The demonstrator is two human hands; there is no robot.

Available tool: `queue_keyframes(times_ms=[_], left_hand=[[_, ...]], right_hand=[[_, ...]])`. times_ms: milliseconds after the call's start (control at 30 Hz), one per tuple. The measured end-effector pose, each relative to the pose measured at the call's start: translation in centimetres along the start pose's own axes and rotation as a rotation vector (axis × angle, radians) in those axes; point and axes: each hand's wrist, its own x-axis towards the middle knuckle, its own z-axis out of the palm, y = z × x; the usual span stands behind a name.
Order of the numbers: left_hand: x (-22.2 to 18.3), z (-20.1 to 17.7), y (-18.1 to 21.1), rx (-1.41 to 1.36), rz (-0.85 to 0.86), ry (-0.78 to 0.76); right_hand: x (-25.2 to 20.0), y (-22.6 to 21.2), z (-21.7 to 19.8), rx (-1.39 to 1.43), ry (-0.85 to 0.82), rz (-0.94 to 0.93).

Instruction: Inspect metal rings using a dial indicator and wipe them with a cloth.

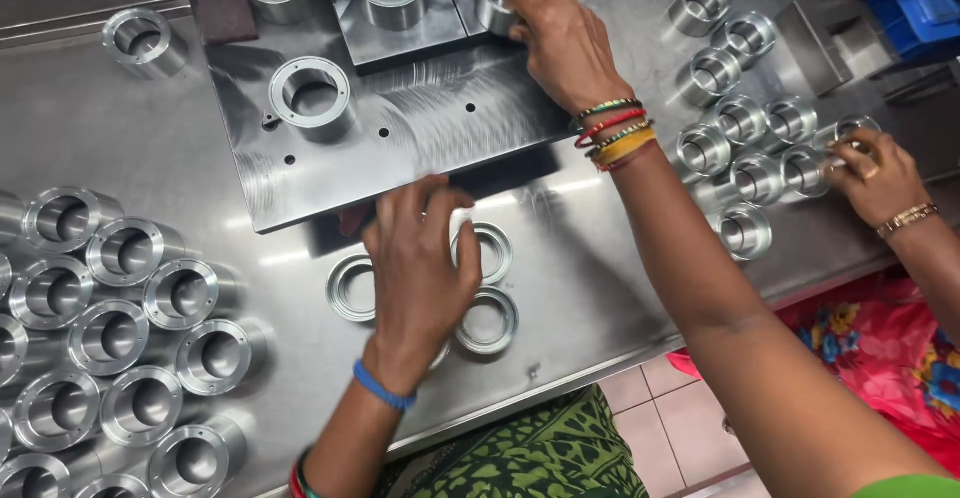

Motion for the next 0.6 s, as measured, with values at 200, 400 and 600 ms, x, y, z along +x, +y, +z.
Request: queue_keyframes(times_ms=[200, 400, 600], left_hand=[[10.2, 3.5, -1.3, 0.099, 0.234, 0.105], [19.5, 10.9, -3.1, 0.148, 0.344, 0.184], [23.8, 15.4, -5.2, 0.317, 0.367, 0.215]], right_hand=[[2.4, 1.7, 3.3, -0.124, -0.140, 0.302], [-2.1, -2.2, -0.1, 0.028, 0.296, 0.191], [-15.6, -5.9, -9.3, 0.148, 0.146, 0.639]])
